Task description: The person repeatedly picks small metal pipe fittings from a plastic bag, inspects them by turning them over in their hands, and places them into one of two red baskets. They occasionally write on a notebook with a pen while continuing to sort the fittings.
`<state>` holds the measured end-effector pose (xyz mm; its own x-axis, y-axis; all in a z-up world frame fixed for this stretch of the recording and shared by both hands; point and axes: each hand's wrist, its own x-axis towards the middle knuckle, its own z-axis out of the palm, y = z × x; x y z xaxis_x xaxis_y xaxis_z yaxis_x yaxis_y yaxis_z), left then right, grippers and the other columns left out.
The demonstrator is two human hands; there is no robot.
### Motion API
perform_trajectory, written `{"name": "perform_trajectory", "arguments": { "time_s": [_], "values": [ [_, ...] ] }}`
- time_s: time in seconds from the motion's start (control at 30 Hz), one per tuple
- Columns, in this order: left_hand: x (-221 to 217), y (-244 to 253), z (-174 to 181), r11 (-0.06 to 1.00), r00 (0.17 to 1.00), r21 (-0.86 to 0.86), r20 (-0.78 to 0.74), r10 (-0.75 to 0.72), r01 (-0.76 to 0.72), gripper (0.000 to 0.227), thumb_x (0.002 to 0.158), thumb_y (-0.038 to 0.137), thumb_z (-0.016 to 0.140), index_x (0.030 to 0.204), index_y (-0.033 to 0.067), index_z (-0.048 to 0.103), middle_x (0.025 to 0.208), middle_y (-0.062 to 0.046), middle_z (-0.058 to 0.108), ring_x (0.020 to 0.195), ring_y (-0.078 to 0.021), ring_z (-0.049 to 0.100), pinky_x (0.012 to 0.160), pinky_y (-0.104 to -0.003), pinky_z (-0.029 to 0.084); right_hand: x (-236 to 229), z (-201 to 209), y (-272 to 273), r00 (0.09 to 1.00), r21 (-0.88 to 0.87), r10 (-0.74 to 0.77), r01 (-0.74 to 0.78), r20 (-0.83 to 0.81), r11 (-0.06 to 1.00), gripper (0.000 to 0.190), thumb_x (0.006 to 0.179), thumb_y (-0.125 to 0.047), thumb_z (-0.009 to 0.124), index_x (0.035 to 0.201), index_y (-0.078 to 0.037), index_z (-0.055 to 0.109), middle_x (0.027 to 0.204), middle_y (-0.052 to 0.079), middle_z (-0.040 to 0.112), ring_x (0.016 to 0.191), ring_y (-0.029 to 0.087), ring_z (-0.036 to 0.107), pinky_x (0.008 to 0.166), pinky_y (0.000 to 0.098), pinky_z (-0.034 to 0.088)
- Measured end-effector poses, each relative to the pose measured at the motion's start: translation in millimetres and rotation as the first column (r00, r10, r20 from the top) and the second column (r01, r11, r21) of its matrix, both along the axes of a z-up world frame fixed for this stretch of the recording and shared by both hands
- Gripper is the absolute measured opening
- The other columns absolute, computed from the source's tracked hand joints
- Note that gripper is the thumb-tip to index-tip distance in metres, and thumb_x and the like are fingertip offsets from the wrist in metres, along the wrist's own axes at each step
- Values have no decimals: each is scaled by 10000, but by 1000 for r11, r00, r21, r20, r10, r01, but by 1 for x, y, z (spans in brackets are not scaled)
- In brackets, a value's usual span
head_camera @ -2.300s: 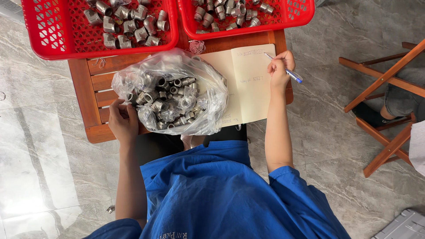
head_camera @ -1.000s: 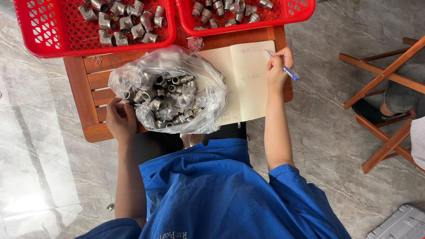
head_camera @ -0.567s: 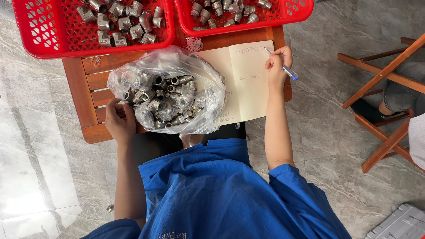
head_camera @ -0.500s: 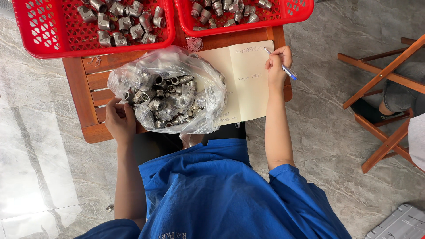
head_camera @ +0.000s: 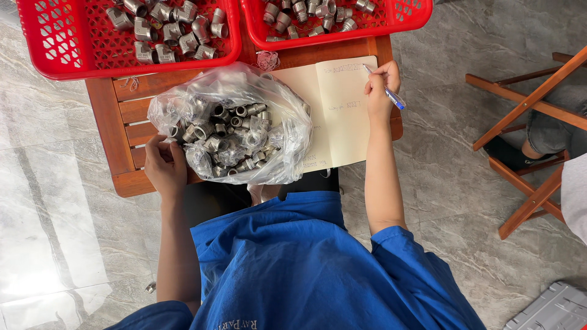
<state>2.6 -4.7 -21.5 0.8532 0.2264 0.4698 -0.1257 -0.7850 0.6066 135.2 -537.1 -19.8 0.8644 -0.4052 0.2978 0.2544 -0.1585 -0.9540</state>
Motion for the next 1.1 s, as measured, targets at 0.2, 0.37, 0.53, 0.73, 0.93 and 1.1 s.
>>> {"name": "perform_trajectory", "arguments": {
  "time_s": [0.2, 0.37, 0.53, 0.73, 0.93, 1.1],
  "values": [
    [0, -2, 0, 1000, 1000, -20, -2, 11, -11, 189, 1062, 121, 700, 1235, 116, 622, 832, -54, 655, 719, -297, 667, 651, -390, 555, 2, -10, -8, 999, 1, -29, 29, 30, 1000, 83, 818, -27, 577, 829, -82, 515, 434, 84, 405, 415, 114, 375, 452, 230, 268],
    [0, -3, 0, 1000, 1000, -10, 12, 5, -4, 194, 1062, 128, 701, 1239, 109, 624, 839, -57, 662, 721, -300, 673, 646, -388, 561, -2, 1, 0, 999, 15, -39, 38, 36, 999, 83, 791, -32, 579, 818, -82, 519, 435, 100, 431, 411, 121, 357, 457, 229, 265],
    [0, -2, -2, 1000, 1000, -28, 16, -2, 2, 188, 1064, 121, 699, 1236, 106, 623, 836, -55, 660, 720, -296, 674, 640, -381, 562, -1, -3, -2, 998, 6, -45, 45, 40, 999, 84, 777, -33, 582, 814, -84, 527, 437, 99, 440, 409, 118, 366, 453, 228, 269],
    [0, 0, -3, 1000, 1000, -21, 16, 2, -2, 200, 1058, 131, 700, 1241, 121, 621, 838, -43, 665, 708, -276, 671, 643, -371, 563, -7, 1, 0, 999, 38, 6, -8, 42, 999, 98, 824, -41, 596, 871, -85, 522, 467, 95, 464, 429, 105, 362, 445, 222, 275],
    [-1, -1, 2, 1000, 999, -10, 23, 29, -29, 199, 1048, 162, 700, 1231, 149, 623, 844, -22, 675, 710, -262, 678, 655, -382, 561, -22, 27, 26, 996, -93, 6, 3, 90, 996, 118, 895, -7, 647, 943, -73, 562, 618, 108, 596, 505, 120, 480, 471, 224, 367],
    [-2, 1, 3, 998, 999, -45, 1, 40, -40, 201, 1029, 203, 711, 1216, 179, 641, 843, 6, 681, 726, -241, 686, 660, -369, 556, -27, 49, 52, 951, -719, 238, -23, 199, 695, 326, 907, 53, 663, 1210, -44, 736, 1126, 164, 734, 1106, 361, 665, 916, 434, 572]
  ]
}}
